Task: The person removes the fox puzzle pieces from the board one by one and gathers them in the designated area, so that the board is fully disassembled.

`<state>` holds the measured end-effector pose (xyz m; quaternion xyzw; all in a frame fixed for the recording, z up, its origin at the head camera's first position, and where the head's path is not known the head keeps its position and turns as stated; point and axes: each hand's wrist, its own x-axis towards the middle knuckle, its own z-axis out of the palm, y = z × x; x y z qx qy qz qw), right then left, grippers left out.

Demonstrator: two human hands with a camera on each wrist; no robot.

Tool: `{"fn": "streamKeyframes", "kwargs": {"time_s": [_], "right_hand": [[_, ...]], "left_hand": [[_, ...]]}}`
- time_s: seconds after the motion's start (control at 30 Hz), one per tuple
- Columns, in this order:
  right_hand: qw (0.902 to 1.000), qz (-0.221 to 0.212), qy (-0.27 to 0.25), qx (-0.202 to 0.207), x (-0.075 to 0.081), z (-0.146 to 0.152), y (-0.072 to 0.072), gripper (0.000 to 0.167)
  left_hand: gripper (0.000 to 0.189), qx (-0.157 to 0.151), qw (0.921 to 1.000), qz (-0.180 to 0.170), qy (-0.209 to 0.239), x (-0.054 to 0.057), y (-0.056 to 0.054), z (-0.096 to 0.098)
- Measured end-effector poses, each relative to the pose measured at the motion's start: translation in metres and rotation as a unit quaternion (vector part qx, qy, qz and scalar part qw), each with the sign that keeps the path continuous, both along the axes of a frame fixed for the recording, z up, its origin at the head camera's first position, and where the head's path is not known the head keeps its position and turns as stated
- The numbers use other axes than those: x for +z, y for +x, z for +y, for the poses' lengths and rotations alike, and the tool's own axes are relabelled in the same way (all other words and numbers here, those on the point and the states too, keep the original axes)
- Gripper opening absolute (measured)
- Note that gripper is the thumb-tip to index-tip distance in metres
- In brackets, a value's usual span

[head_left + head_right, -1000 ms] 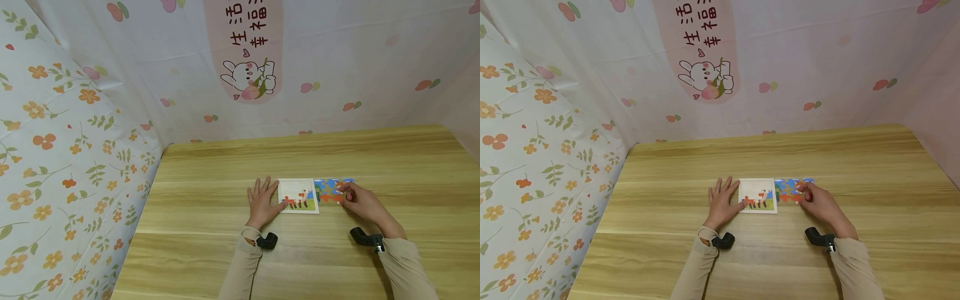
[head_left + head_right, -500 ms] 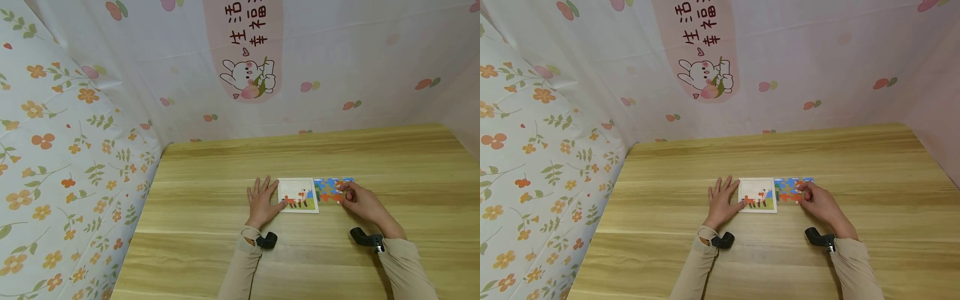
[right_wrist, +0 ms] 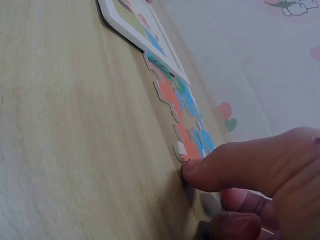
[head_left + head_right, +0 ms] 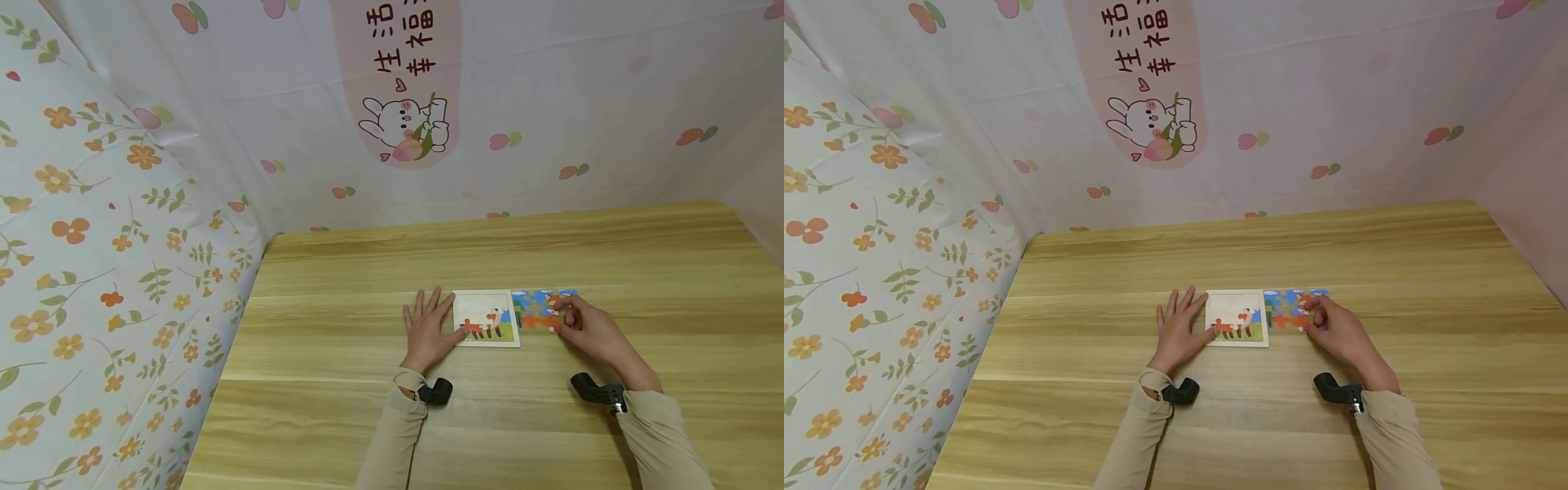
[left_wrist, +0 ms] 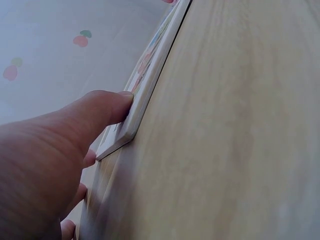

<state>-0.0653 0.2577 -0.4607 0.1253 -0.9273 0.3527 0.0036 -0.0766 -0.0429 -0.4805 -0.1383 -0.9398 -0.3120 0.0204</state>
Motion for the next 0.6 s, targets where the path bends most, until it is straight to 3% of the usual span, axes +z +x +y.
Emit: {"fn": "streamKeyframes", "kwargs": {"time_s": [0.6], "right_hand": [[0.9993,0.012,0.003,-0.035,-0.0009,-0.0018,0.0029,0.014]], "left_hand": [[0.066,0.002,1.0000,-0.002,-0.003,0.0011,0.0000,0.0004]]}}
